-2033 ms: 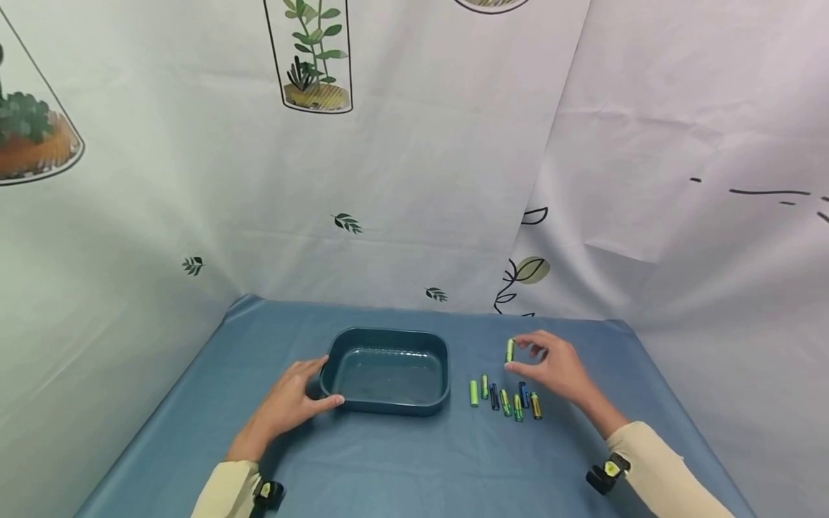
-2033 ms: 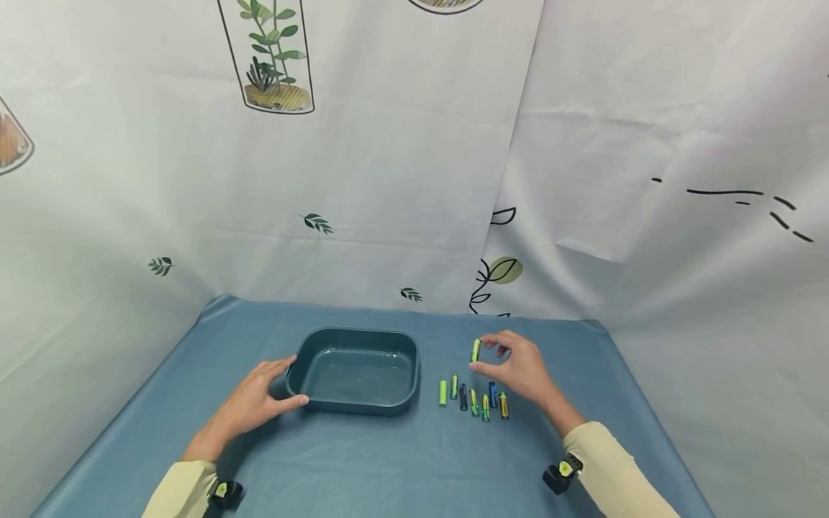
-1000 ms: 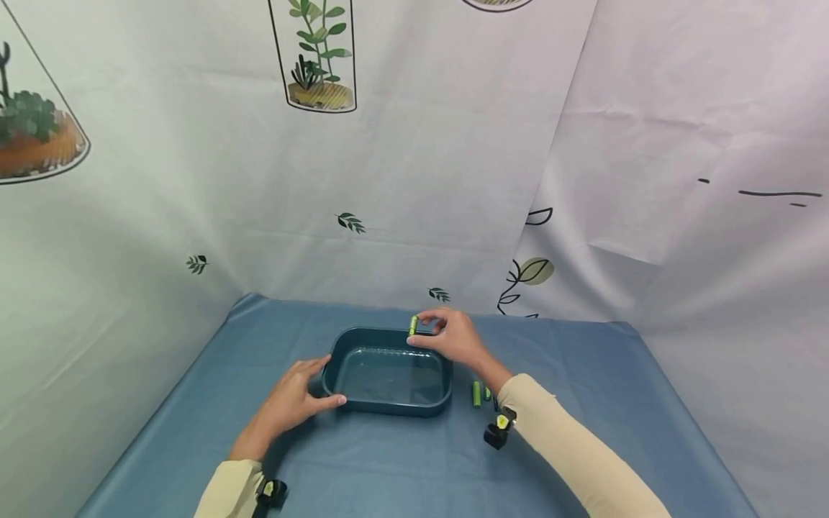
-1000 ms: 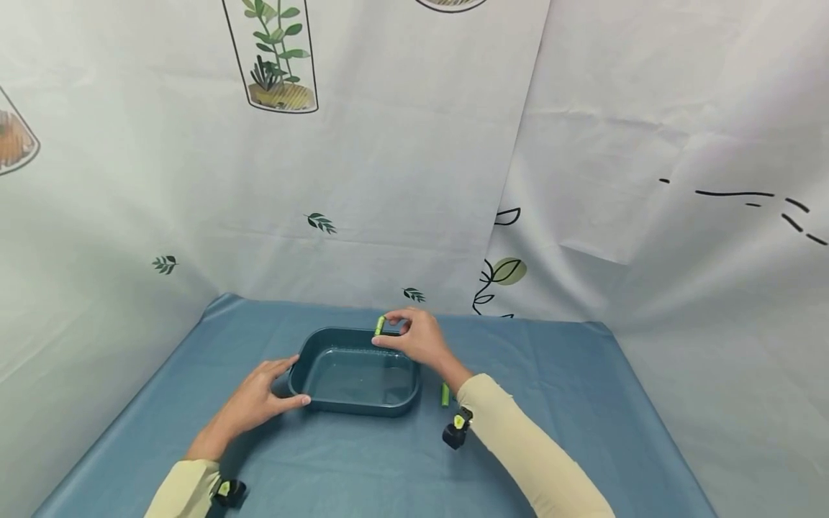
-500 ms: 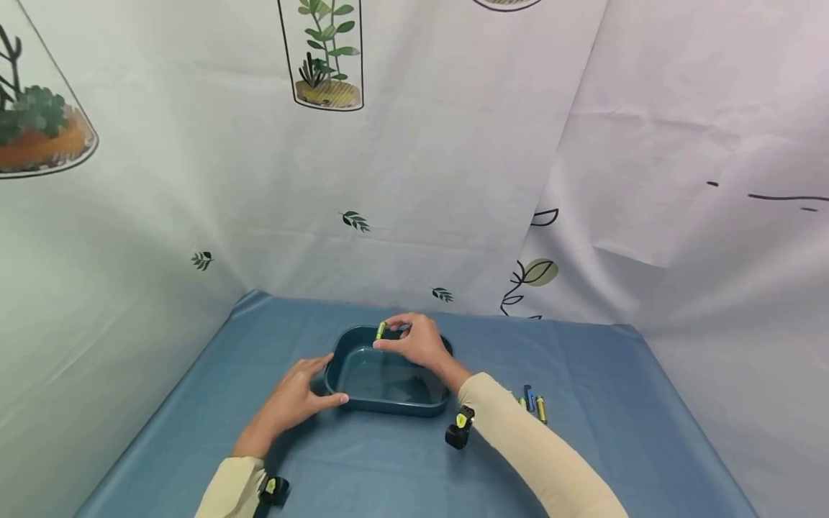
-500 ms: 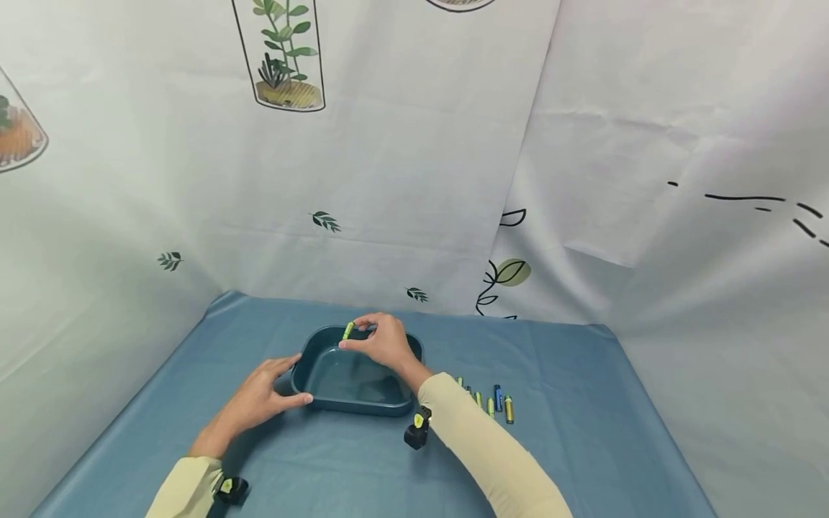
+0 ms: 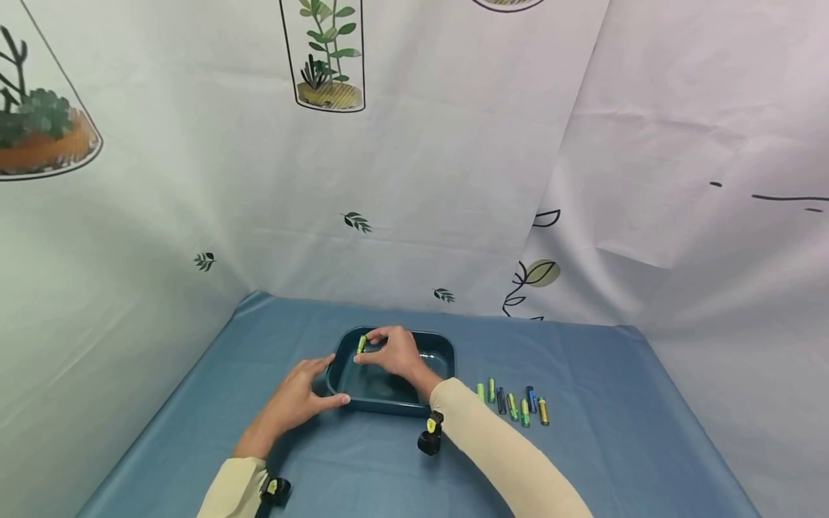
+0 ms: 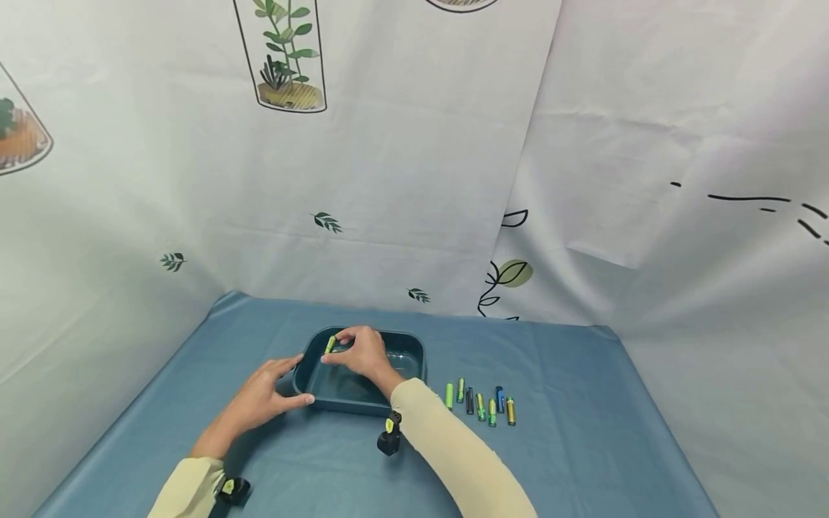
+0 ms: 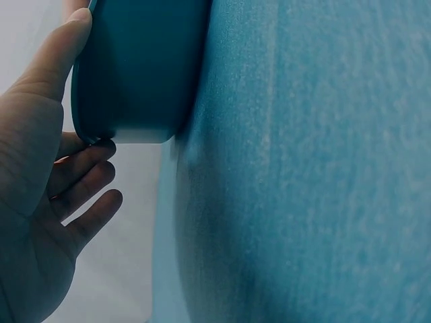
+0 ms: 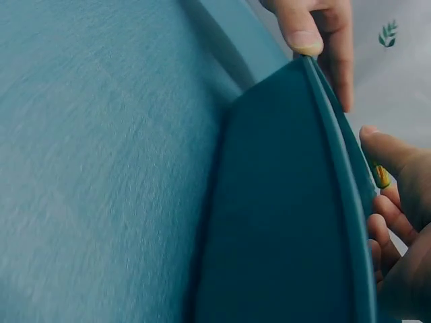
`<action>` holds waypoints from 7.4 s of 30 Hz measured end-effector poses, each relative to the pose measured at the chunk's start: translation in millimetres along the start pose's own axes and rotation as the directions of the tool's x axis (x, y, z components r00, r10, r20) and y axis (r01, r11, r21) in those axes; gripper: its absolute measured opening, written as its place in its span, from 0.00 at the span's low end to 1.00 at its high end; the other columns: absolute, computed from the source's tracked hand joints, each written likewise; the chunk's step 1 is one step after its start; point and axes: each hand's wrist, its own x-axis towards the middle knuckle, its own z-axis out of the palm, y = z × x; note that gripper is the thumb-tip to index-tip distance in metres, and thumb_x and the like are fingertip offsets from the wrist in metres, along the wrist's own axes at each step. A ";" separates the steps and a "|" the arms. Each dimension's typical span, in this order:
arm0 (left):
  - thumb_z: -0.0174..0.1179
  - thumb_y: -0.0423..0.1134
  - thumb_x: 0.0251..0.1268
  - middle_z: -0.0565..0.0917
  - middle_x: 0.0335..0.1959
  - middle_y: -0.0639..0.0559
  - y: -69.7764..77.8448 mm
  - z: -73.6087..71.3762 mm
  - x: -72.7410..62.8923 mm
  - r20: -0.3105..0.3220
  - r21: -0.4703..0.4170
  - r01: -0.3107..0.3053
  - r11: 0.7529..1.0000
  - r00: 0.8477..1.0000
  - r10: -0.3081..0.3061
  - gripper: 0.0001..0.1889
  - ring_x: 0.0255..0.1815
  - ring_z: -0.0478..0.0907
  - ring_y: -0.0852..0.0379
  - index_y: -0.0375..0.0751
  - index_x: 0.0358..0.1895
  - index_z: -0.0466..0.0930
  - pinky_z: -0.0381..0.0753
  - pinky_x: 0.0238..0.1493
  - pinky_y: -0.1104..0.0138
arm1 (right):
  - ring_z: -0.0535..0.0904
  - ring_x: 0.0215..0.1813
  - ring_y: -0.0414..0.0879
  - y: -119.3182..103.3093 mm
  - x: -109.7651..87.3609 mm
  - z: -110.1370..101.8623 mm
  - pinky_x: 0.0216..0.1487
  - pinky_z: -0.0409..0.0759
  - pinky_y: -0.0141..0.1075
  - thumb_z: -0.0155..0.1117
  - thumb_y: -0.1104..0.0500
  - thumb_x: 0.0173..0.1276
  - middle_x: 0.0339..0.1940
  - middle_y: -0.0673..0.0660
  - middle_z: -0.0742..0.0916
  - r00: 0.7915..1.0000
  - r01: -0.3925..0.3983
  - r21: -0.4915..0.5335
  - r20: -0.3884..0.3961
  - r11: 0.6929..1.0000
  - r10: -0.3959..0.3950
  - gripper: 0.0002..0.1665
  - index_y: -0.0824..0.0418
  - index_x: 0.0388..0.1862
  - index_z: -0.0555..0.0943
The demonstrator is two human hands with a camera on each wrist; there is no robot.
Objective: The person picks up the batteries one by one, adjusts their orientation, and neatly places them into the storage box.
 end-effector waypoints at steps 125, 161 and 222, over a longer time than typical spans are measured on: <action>0.74 0.66 0.52 0.70 0.71 0.30 -3.3 2.5 -0.4 -0.010 -0.079 0.010 0.997 1.000 -0.011 0.55 0.62 0.76 0.33 0.37 0.77 0.65 0.79 0.54 0.39 | 0.78 0.42 0.39 174.0 -201.2 -216.1 0.40 0.78 0.35 0.82 0.44 0.56 0.44 0.49 0.85 0.997 -0.075 -0.266 -0.043 0.961 0.066 0.38 0.62 0.61 0.84; 0.75 0.65 0.52 0.72 0.71 0.31 1.4 3.7 -1.7 -0.023 -0.084 0.019 0.996 1.000 -0.021 0.54 0.62 0.77 0.34 0.37 0.77 0.66 0.79 0.56 0.41 | 0.81 0.42 0.42 166.1 -187.8 -206.1 0.38 0.79 0.39 0.83 0.44 0.56 0.46 0.49 0.88 0.978 -0.118 -0.326 -0.200 0.938 0.054 0.30 0.55 0.55 0.87; 0.76 0.65 0.50 0.74 0.68 0.30 -1.6 8.4 1.5 -0.053 -0.080 0.022 0.997 0.998 -0.027 0.54 0.58 0.79 0.35 0.35 0.76 0.68 0.80 0.54 0.41 | 0.78 0.38 0.40 12.7 -15.8 -39.9 0.36 0.79 0.32 0.79 0.47 0.62 0.49 0.50 0.86 0.994 0.102 -0.054 0.030 0.993 -0.100 0.29 0.53 0.60 0.85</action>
